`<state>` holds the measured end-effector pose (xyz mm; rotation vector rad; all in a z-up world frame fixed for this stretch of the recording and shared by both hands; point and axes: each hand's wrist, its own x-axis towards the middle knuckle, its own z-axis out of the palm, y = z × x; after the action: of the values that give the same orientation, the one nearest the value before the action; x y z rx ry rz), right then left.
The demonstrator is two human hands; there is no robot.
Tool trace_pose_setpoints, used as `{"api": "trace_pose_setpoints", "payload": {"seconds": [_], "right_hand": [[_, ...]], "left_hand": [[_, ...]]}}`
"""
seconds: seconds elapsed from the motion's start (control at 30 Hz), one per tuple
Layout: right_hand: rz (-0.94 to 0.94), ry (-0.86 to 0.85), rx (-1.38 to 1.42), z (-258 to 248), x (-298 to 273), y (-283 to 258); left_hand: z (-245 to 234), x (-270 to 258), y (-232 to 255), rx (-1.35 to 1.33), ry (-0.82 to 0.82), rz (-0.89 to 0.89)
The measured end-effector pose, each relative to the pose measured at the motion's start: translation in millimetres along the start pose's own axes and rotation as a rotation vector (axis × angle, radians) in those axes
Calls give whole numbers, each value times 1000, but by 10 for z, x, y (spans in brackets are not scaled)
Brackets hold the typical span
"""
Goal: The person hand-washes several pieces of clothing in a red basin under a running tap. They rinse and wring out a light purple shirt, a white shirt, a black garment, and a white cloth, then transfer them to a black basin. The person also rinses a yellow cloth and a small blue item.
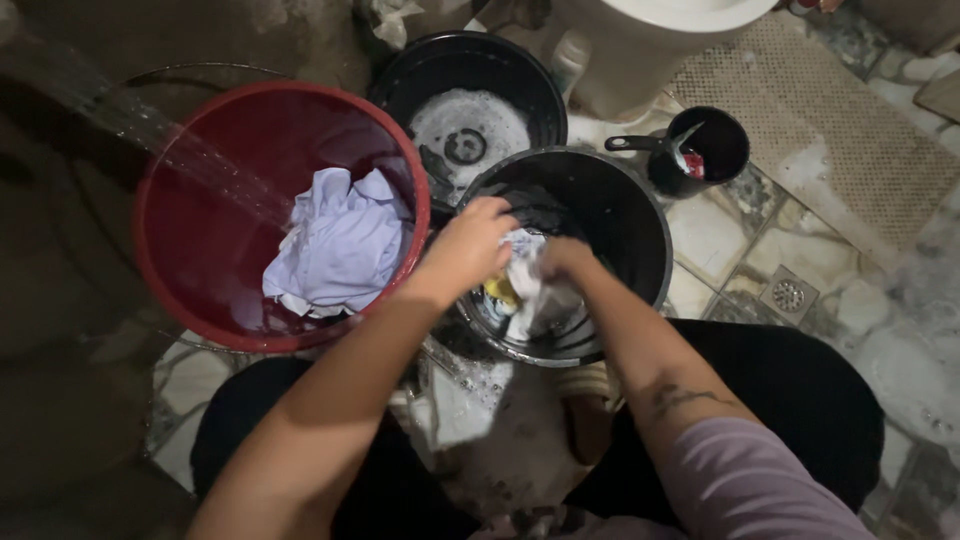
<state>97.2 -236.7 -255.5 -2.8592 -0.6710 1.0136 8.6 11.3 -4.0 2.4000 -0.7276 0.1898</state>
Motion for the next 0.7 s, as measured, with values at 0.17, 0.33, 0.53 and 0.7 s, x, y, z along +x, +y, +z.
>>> {"api": "trace_pose_setpoints", "payload": {"seconds": [0.17, 0.33, 0.53, 0.7], "right_hand": [[-105, 20, 762, -1583, -273, -100], [-204, 301, 998, -2963, -1432, -838], [-801, 527, 1345, -3143, -1689, -1700], [-584, 499, 1026, -2942, -1472, -2173]], "left_hand": [[-144, 70, -148, -244, 66, -147], [-485, 234, 55, -655, 207, -254], [-1220, 86, -113, -253, 587, -220], [-1884, -442, -284, 159, 455, -625]]}}
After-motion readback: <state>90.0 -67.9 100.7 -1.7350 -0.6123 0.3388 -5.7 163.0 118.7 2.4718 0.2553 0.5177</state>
